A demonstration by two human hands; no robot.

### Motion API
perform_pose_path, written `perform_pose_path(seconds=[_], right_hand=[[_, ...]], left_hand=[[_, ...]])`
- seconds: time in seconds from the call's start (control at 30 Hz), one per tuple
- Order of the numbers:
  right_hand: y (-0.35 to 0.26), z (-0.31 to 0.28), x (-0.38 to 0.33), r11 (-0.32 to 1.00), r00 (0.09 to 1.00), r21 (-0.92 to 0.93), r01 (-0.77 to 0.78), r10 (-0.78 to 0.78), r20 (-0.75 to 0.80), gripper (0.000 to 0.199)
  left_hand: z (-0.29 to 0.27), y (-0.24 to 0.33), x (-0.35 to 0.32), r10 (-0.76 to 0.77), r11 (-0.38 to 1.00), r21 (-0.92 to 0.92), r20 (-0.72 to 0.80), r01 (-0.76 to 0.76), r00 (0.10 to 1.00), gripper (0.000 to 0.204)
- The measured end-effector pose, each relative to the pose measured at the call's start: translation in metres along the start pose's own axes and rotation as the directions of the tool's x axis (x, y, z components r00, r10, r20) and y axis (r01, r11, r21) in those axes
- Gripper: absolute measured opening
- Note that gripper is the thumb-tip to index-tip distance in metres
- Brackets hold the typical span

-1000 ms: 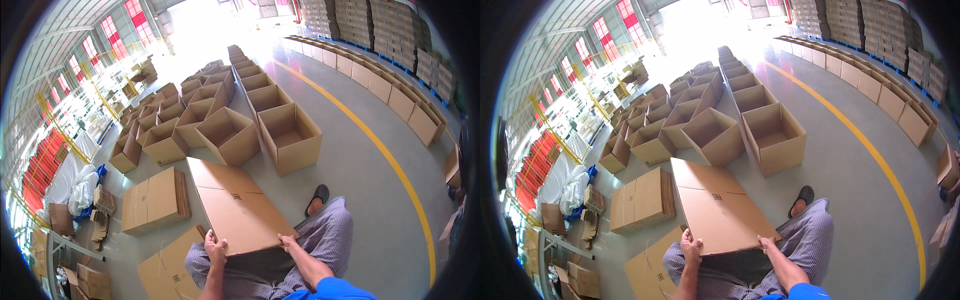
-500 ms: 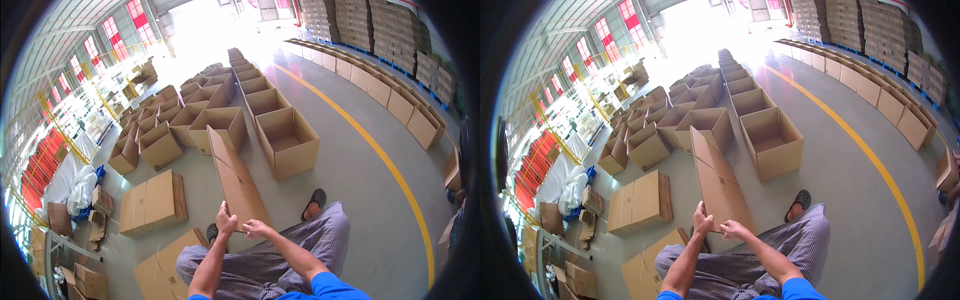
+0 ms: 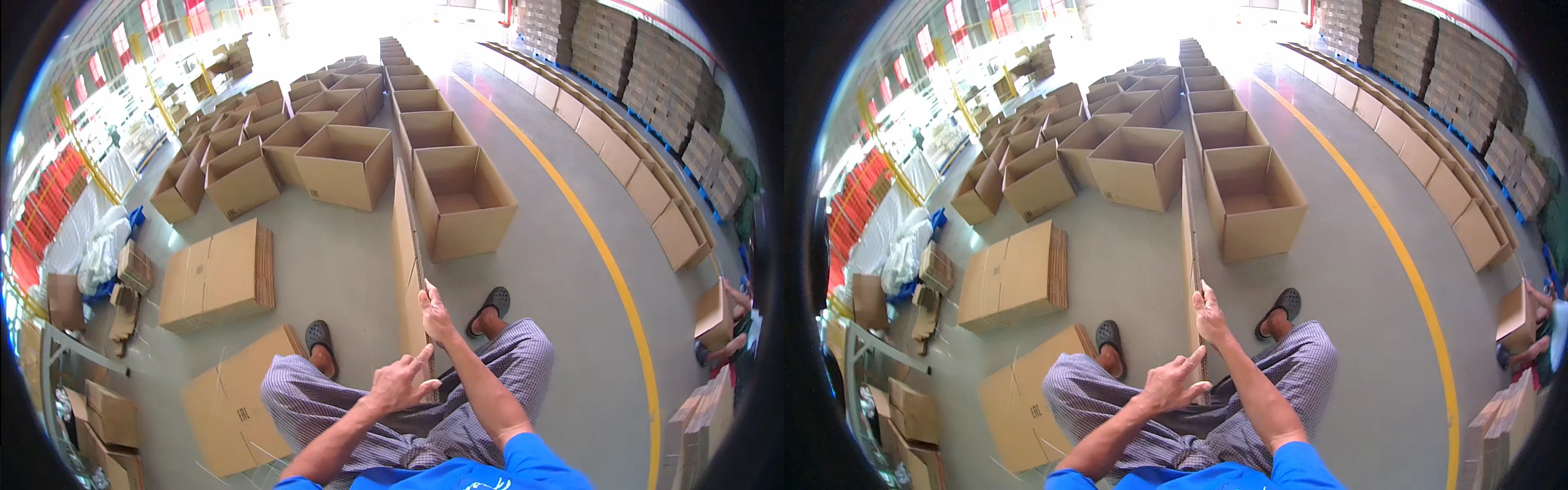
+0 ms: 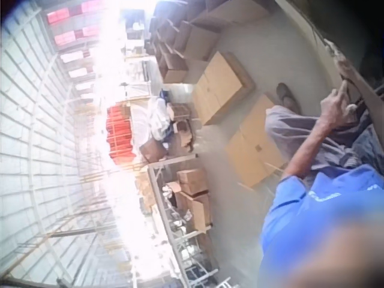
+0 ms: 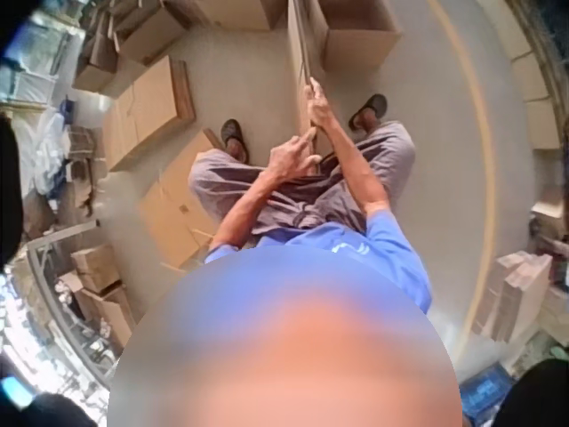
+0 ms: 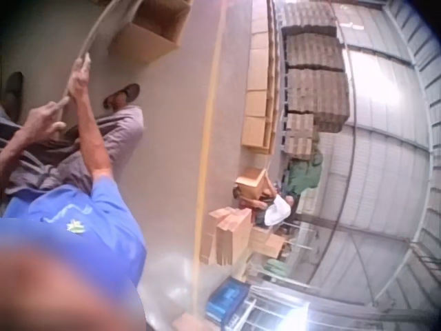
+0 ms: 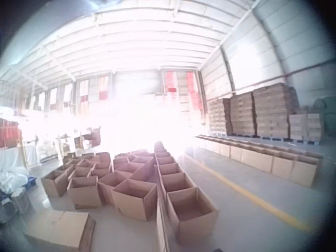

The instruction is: The person sits on the warehouse floor and repeatedly folds flat cardboard sheets into boxes, then uses a handheld tape dispenser to seal the seams. The person places finished boxes aside and continues the process with additional sheets.

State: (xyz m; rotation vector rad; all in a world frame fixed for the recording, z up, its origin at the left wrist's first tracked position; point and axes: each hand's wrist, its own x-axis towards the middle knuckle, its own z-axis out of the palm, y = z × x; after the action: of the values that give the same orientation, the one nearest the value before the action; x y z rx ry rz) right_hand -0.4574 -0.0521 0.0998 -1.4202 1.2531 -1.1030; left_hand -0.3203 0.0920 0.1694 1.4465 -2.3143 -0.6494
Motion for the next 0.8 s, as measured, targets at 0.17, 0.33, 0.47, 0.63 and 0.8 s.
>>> perform_pose_path(seconds=[0.17,0.33,0.47,0.63,0.8], right_hand=[[-0.007,-0.001,-0.001,1.000,0.999,0.003,-0.022,0.022,0.036,0.058],[0.013,-0.009,-0.001,0.985,0.994,0.168,-0.037,0.019,0.110,0.055],[-0.014,0.051,-0.043,0.998,0.996,-0.062,-0.029,0.034,0.088,0.062],[-0.010,0.094,-0.115,1.000,0.993,0.019,0.022,-0.024,0.112,0.056],[-0.022,0.088,-0.151,1.000,0.984,-0.011,-0.027,0.029,0.175,0.052]], left_hand=[[-0.035,-0.015,-0.003,0.149,0.979,0.128,0.070,-0.157,0.986,0.086],[-0.049,-0.023,0.015,0.384,0.856,0.345,0.074,-0.385,0.920,0.084],[-0.066,-0.058,0.005,0.530,0.789,0.317,0.080,-0.526,0.844,0.068],[-0.075,-0.088,-0.025,0.450,0.866,0.243,0.002,-0.437,0.893,0.059],[-0.061,-0.094,-0.049,0.365,0.930,0.070,-0.091,-0.360,0.926,0.052]])
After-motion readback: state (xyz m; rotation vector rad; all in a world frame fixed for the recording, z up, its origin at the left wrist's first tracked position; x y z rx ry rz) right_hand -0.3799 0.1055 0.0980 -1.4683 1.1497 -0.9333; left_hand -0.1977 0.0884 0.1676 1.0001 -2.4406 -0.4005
